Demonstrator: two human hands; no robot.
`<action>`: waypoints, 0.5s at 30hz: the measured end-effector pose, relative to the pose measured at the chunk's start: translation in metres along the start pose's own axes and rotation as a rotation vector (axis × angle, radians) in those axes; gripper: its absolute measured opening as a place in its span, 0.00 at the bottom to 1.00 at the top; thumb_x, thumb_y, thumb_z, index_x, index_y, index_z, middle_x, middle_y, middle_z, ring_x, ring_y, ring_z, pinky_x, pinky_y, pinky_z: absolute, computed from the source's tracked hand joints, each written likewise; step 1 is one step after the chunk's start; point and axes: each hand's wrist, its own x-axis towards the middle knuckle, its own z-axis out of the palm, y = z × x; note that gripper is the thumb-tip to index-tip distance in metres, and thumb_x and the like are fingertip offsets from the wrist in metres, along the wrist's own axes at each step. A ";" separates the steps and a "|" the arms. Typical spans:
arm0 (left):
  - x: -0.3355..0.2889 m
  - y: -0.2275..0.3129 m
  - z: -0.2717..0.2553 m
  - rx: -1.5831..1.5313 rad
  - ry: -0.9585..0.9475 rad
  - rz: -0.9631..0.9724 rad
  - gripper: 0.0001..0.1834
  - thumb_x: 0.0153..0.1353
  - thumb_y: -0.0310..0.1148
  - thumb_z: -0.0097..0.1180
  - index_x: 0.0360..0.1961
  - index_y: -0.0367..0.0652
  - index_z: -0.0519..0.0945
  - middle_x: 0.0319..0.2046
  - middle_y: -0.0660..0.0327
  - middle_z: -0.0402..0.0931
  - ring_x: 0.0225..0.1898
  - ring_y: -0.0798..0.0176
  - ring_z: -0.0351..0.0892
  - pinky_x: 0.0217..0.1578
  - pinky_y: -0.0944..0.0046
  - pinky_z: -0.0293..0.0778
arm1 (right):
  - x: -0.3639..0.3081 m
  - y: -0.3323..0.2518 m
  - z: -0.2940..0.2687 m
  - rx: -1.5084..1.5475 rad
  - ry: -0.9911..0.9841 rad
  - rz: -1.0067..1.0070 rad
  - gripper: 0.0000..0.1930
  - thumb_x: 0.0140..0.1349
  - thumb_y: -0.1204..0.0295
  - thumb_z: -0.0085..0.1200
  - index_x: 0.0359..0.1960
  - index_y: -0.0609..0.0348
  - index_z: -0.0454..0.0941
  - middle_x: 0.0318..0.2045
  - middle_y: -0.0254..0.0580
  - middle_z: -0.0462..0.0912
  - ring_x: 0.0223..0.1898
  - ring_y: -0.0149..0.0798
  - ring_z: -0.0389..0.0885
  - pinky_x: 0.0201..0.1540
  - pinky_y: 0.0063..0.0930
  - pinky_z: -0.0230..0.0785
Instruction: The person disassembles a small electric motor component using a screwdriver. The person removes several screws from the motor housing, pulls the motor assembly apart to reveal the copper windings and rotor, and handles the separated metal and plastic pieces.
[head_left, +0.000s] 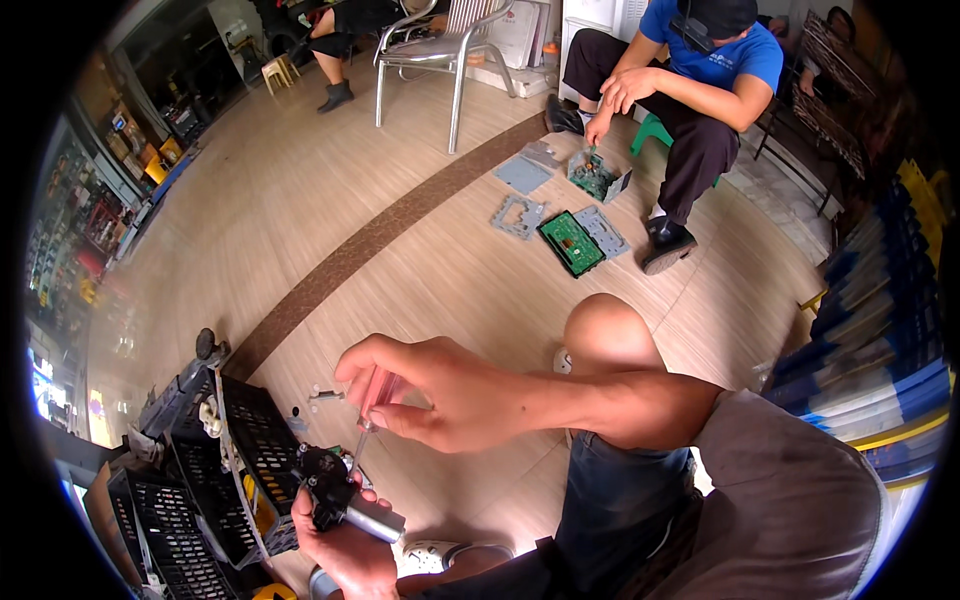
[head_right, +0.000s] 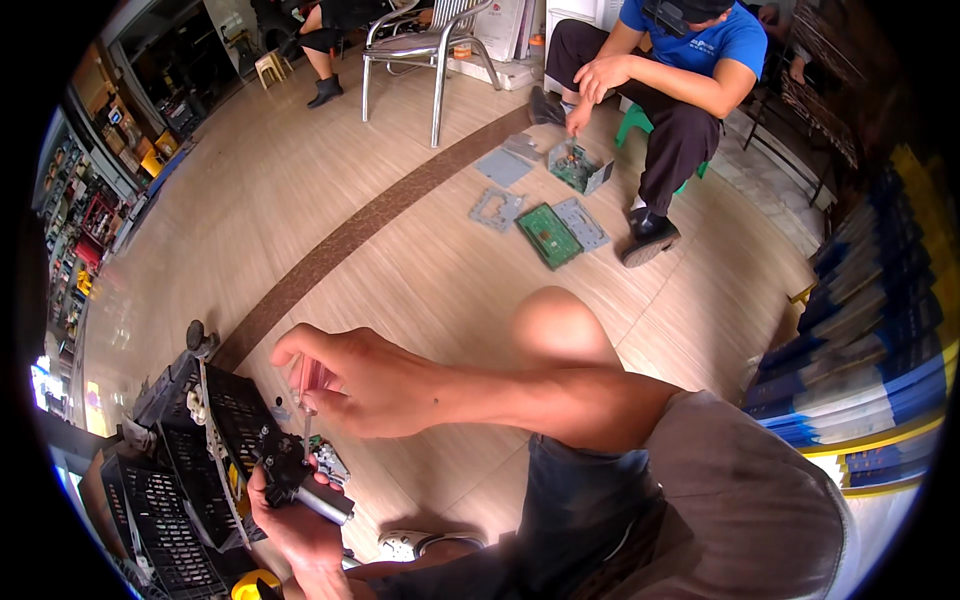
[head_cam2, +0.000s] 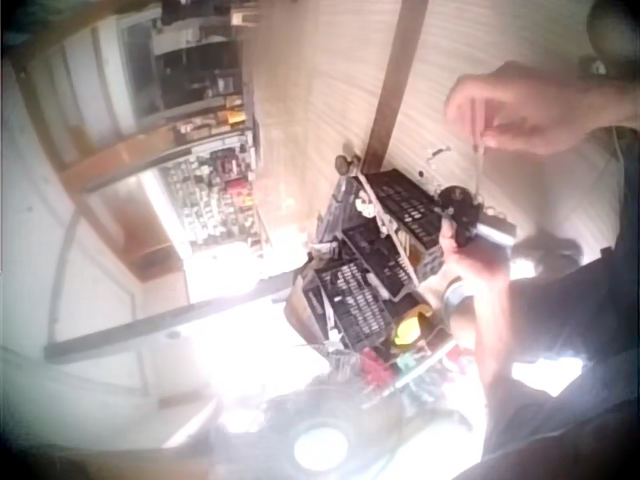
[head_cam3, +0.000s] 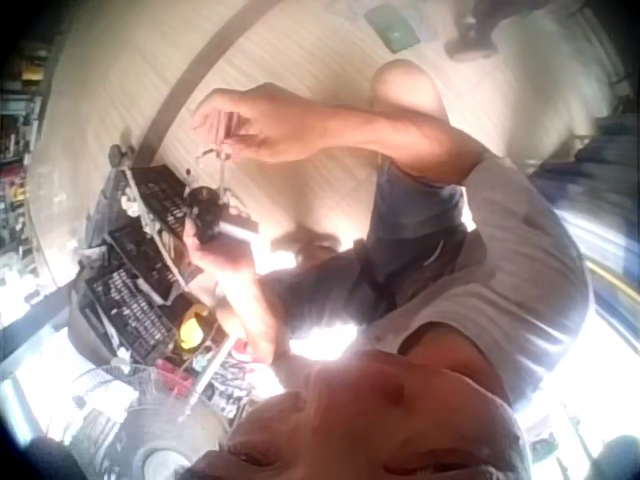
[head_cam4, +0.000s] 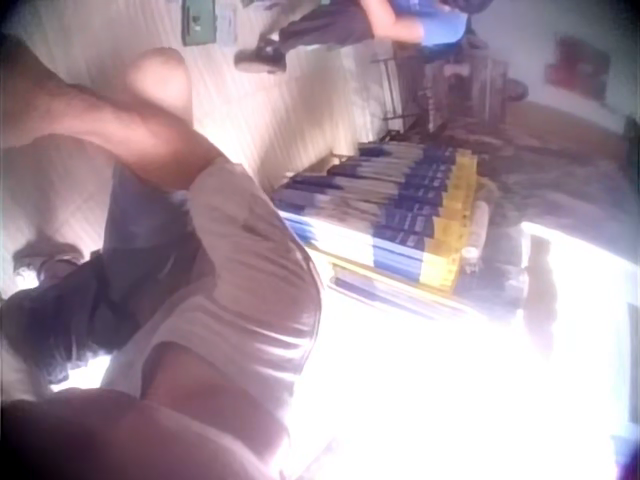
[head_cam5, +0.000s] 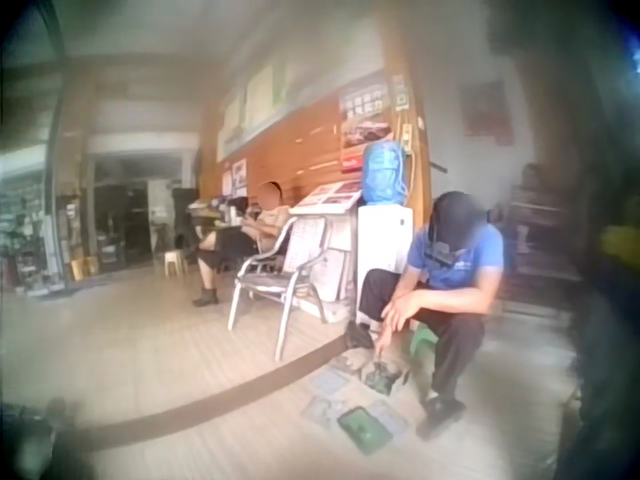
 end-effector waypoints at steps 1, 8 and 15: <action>-0.001 0.000 0.001 0.000 -0.006 -0.006 0.27 0.67 0.55 0.47 0.52 0.44 0.78 0.38 0.59 0.79 0.32 0.62 0.78 0.32 0.59 0.75 | 0.000 -0.001 -0.001 0.000 -0.001 -0.001 0.20 0.63 0.78 0.58 0.54 0.65 0.66 0.34 0.49 0.83 0.39 0.46 0.86 0.42 0.39 0.80; -0.003 0.000 0.001 0.017 -0.001 -0.003 0.28 0.65 0.55 0.49 0.54 0.43 0.78 0.36 0.59 0.79 0.31 0.62 0.78 0.32 0.60 0.75 | -0.003 -0.004 0.002 -0.113 -0.008 0.043 0.20 0.64 0.78 0.56 0.56 0.65 0.64 0.37 0.51 0.84 0.40 0.47 0.86 0.43 0.40 0.80; 0.001 -0.002 -0.006 0.038 0.004 0.011 0.27 0.64 0.55 0.51 0.54 0.45 0.79 0.35 0.58 0.80 0.31 0.61 0.78 0.33 0.58 0.74 | -0.001 -0.012 -0.003 -0.079 -0.110 0.100 0.20 0.64 0.79 0.55 0.56 0.66 0.64 0.46 0.55 0.82 0.45 0.47 0.85 0.44 0.42 0.79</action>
